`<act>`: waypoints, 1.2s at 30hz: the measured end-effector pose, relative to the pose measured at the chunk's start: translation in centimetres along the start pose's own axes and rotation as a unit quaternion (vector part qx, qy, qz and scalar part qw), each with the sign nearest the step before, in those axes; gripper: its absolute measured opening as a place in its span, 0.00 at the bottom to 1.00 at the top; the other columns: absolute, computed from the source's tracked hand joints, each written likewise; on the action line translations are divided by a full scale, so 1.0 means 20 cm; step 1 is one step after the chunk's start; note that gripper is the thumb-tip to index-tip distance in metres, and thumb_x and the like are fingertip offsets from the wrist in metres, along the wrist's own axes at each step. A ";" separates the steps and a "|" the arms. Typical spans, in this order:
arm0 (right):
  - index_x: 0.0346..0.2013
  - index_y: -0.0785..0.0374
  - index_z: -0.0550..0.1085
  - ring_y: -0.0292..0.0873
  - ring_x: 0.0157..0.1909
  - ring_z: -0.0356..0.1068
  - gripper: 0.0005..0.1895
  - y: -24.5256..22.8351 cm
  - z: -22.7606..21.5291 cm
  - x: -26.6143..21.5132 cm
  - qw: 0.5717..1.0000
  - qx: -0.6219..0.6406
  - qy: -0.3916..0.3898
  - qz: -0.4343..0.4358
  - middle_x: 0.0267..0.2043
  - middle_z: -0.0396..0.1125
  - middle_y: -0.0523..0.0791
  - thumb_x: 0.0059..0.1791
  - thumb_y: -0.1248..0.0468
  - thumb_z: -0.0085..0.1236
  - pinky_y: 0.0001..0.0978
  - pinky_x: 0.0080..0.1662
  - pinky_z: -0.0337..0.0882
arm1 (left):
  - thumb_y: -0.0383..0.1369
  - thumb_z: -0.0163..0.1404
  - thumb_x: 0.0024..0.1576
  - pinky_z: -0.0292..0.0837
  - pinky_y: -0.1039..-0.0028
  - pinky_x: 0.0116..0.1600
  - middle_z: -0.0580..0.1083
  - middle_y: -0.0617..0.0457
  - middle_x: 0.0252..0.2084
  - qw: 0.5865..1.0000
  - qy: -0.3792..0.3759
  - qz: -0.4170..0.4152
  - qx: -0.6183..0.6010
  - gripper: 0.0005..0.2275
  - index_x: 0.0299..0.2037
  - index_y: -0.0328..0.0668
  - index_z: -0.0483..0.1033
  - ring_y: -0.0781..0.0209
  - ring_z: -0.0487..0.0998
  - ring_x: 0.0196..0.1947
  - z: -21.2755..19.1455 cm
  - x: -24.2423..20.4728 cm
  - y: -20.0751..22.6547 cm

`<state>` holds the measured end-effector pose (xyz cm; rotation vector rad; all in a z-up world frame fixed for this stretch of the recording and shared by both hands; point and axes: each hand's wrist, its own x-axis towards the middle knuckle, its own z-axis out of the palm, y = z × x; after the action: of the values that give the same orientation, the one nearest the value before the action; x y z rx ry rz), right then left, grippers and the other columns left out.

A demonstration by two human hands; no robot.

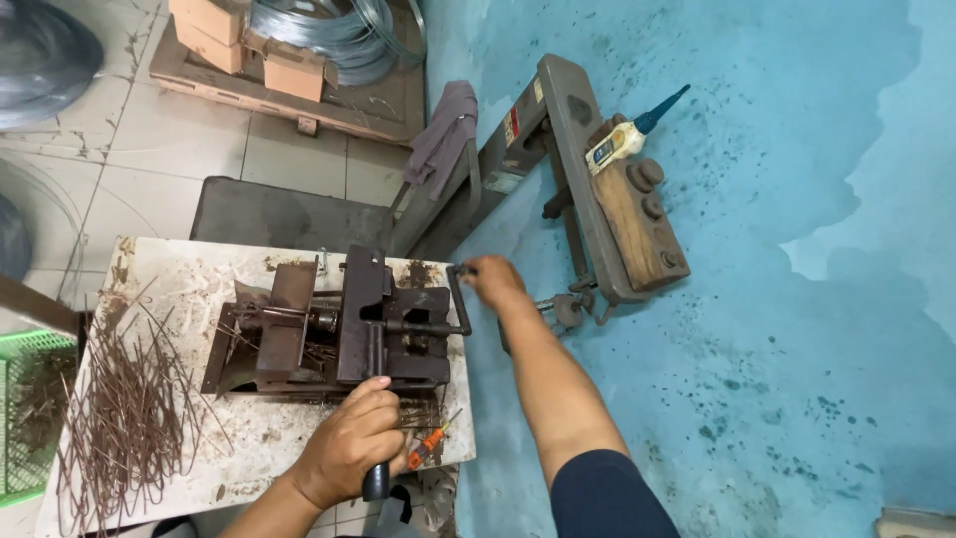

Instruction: Operating a manual wire bending and cutting machine to process thin metal wires into specific shapes.

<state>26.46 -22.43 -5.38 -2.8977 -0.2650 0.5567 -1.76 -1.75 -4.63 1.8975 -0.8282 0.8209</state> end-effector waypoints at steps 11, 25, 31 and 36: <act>0.48 0.57 0.73 0.55 0.47 0.70 0.17 0.13 0.53 -0.66 0.977 -0.063 -0.195 -0.054 0.50 0.70 0.51 0.50 0.52 0.51 0.45 0.42 0.68 | 0.27 0.53 0.56 0.66 0.50 0.64 0.68 0.53 0.25 0.999 -0.035 0.018 0.017 0.08 0.24 0.40 0.73 0.54 0.72 0.33 -0.03 0.03 0.02; 0.32 0.53 0.69 0.43 0.33 0.62 0.19 0.34 0.25 -1.06 0.970 0.008 -0.243 -0.020 0.33 0.63 0.42 0.52 0.42 0.57 0.38 0.35 0.58 | 0.38 0.52 0.59 0.66 0.72 0.27 0.70 0.54 0.19 0.979 -0.019 -0.201 -0.003 0.17 0.18 0.46 0.68 0.62 0.69 0.20 -0.22 0.82 -0.22; 0.25 0.50 0.65 0.46 0.33 0.63 0.22 0.35 0.31 -1.05 0.979 0.015 -0.203 -0.009 0.27 0.61 0.41 0.50 0.42 0.62 0.36 0.45 0.59 | 0.41 0.53 0.59 0.66 0.57 0.46 0.75 0.47 0.42 0.900 0.047 -0.432 0.042 0.14 0.46 0.45 0.64 0.45 0.74 0.43 -0.36 1.15 -0.44; 0.24 0.49 0.62 0.45 0.33 0.62 0.23 0.35 0.35 -1.06 0.982 0.015 -0.188 -0.004 0.26 0.59 0.40 0.52 0.44 0.61 0.39 0.53 0.55 | 0.39 0.51 0.58 0.62 0.52 0.63 0.67 0.40 0.65 0.891 0.007 -0.452 0.048 0.29 0.67 0.40 0.54 0.37 0.67 0.62 -0.39 1.15 -0.54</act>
<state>5.33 -32.60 -5.84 -2.7410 -0.3152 1.0960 18.14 4.46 12.02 2.0491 0.1627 0.2803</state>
